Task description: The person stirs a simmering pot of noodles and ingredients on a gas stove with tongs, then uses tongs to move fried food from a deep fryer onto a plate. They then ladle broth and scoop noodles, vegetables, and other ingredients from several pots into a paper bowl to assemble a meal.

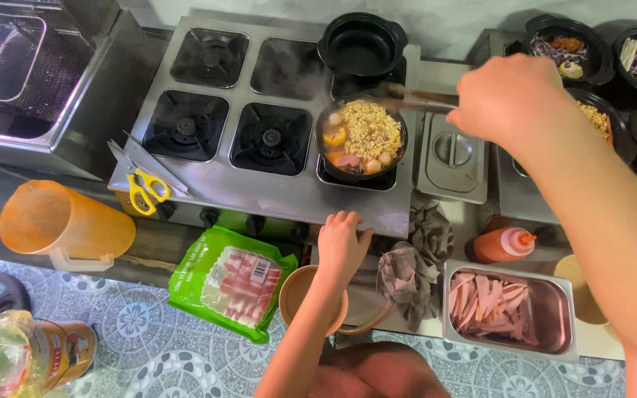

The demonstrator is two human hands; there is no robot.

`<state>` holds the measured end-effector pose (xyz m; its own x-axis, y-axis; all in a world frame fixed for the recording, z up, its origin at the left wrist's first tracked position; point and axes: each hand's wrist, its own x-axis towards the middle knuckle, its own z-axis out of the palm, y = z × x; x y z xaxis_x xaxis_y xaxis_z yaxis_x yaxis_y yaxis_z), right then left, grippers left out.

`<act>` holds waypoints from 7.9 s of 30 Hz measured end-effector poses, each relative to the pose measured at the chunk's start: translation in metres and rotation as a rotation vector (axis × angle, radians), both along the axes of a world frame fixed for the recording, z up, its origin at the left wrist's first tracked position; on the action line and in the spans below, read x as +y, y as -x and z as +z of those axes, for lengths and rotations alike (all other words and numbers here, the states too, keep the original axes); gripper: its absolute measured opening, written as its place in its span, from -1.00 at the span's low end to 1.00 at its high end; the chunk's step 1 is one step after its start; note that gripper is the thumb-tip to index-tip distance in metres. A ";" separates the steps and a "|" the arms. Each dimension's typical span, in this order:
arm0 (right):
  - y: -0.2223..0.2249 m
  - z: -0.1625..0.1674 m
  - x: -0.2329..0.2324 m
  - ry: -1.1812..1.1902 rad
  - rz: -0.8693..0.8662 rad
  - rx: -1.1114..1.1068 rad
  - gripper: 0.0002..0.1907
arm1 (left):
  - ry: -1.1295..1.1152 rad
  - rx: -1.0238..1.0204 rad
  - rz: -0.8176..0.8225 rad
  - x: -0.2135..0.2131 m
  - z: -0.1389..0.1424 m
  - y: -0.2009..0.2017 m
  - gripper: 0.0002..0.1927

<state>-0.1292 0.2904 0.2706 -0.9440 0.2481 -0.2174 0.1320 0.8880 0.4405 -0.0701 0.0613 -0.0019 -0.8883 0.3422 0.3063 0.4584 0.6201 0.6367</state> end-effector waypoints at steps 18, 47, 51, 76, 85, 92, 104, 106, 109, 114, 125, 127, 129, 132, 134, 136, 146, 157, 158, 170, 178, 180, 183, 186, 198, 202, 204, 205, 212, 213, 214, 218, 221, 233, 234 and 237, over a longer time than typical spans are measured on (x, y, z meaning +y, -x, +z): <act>-0.017 -0.251 0.059 0.458 -0.551 0.535 -0.49 | -0.028 -0.057 0.023 0.021 -0.003 -0.030 -0.75; -0.348 -0.384 -0.997 2.045 0.316 -0.379 -0.80 | -0.197 0.061 1.346 -0.838 -0.033 -0.464 -0.73; -0.359 -0.403 -1.156 2.052 0.144 -0.481 -0.77 | -0.214 -0.026 1.289 -1.006 -0.041 -0.473 -0.69; -0.158 -0.384 -2.190 2.113 -0.064 -0.311 -0.73 | 0.034 -0.025 1.037 -2.035 -0.063 -0.233 -0.52; 0.104 -0.341 -2.363 2.174 -0.619 0.037 -0.76 | -0.033 0.046 0.764 -2.231 -0.052 0.039 -0.63; 0.321 -0.352 -2.363 2.256 -0.765 0.650 -0.78 | -0.006 0.069 0.327 -2.290 -0.075 0.310 -0.65; 0.535 -0.357 -2.102 1.387 -0.963 1.487 -0.77 | -0.113 -0.186 -0.445 -2.018 -0.099 0.679 -0.70; 0.586 -0.345 -2.050 1.471 -1.052 1.592 -0.78 | -0.089 -0.252 -0.483 -1.972 -0.100 0.728 -0.70; 0.644 -0.341 -1.999 1.414 -1.108 1.519 -0.76 | -0.064 -0.204 -0.547 -1.913 -0.102 0.793 -0.73; 0.768 -0.331 -1.878 1.271 -0.972 1.485 -0.74 | -0.214 -0.220 -0.546 -1.785 -0.107 0.905 -0.78; 1.033 -0.383 -1.617 0.910 -0.837 1.460 -0.45 | -0.113 -0.377 -0.284 -1.555 -0.149 1.087 -0.83; 1.052 -0.403 -1.579 0.924 -0.825 1.362 -0.53 | -0.112 -0.435 -0.230 -1.523 -0.167 1.090 -0.83; 1.059 -0.425 -1.557 0.978 -0.793 1.237 -0.74 | -0.140 -0.518 -0.161 -1.503 -0.183 1.081 -0.84; 1.054 -0.451 -1.542 1.028 -0.700 1.146 -0.80 | -0.161 -0.562 -0.059 -1.479 -0.201 1.069 -0.86; 1.040 -0.467 -1.547 1.021 -0.715 1.103 -0.82 | -0.166 -0.595 0.009 -1.471 -0.212 1.057 -0.86; 1.016 -0.485 -1.559 1.024 -0.702 1.119 -0.77 | -0.186 -0.626 0.048 -1.467 -0.225 1.044 -0.86; 0.812 -0.573 -1.695 1.427 -1.105 0.839 -0.72 | -0.195 -0.658 0.049 -1.593 -0.310 0.924 -0.36; 1.163 -0.574 -1.639 2.126 -1.001 1.223 -0.70 | -0.484 -0.692 0.375 -1.669 -0.329 0.996 -0.54; 1.186 -0.570 -1.638 2.285 -1.147 1.170 -0.65 | -0.496 -0.703 0.389 -1.664 -0.326 1.000 -0.56; 1.229 -0.594 -1.640 2.578 -1.351 1.184 -0.85 | -0.667 -0.841 0.282 -1.550 -0.289 1.031 -0.73; 1.176 -0.605 -1.648 2.375 -1.665 1.140 -0.90 | -0.628 -0.852 0.348 -1.575 -0.309 1.004 -0.79; 1.163 -0.605 -1.649 2.372 -1.585 1.128 -0.91 | -0.605 -0.837 0.474 -1.609 -0.312 1.004 -0.79; 1.149 -0.599 -1.643 2.371 -1.417 1.141 -0.89 | -0.678 -0.812 0.537 -1.604 -0.318 1.033 -0.78; 1.139 -0.590 -1.631 2.210 -1.320 1.164 -0.88 | -0.914 -0.804 0.496 -1.541 -0.320 1.103 -0.76; 1.109 -0.568 -1.605 2.043 -1.154 1.032 -0.94 | -1.185 -1.094 0.611 -1.475 -0.294 1.220 -0.76; 1.071 -0.558 -1.612 2.109 -1.164 1.005 -0.91 | -1.207 -1.073 0.597 -1.490 -0.296 1.180 -0.80; 1.033 -0.553 -1.625 2.122 -1.139 1.042 -0.88 | -1.194 -0.976 0.569 -1.506 -0.298 1.138 -0.80; 1.008 -0.551 -1.634 2.121 -1.153 1.084 -0.85 | -1.099 -0.961 0.575 -1.515 -0.297 1.115 -0.82; 0.770 -0.512 -1.706 2.014 -1.546 1.623 -0.79 | -0.810 -1.127 0.159 -1.588 -0.262 0.913 -0.73; 0.732 -0.501 -1.714 1.983 -1.550 1.733 -0.79 | -0.721 -1.196 0.067 -1.600 -0.249 0.893 -0.70; 0.698 -0.490 -1.723 1.956 -1.545 1.829 -0.79 | -0.711 -1.143 -0.079 -1.622 -0.236 0.883 -0.61; 0.598 -0.451 -1.731 1.672 -1.557 2.179 -0.76 | -0.455 -0.869 -0.163 -1.722 -0.215 0.990 -0.62; 0.563 -0.430 -1.717 1.506 -1.363 2.373 -0.76 | -0.236 -0.763 0.060 -1.733 -0.221 1.001 -0.63; 0.529 -0.362 -1.578 1.156 -1.401 2.845 -0.61 | -0.081 -0.919 0.111 -1.610 -0.180 0.937 -0.61; 0.530 -0.357 -1.567 1.156 -1.389 2.845 -0.60 | -0.113 -0.925 0.071 -1.599 -0.177 0.931 -0.61; 0.533 -0.345 -1.533 1.214 -1.388 2.793 -0.54 | -0.321 -0.956 -0.089 -1.547 -0.164 0.913 -0.59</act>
<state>-0.6618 -1.2430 -0.0744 0.4810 0.7497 -0.4545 -0.6454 -0.0480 -0.7623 -0.9827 -1.4857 -0.1663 -0.7848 0.4454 -0.4310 -0.2948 0.3436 0.8917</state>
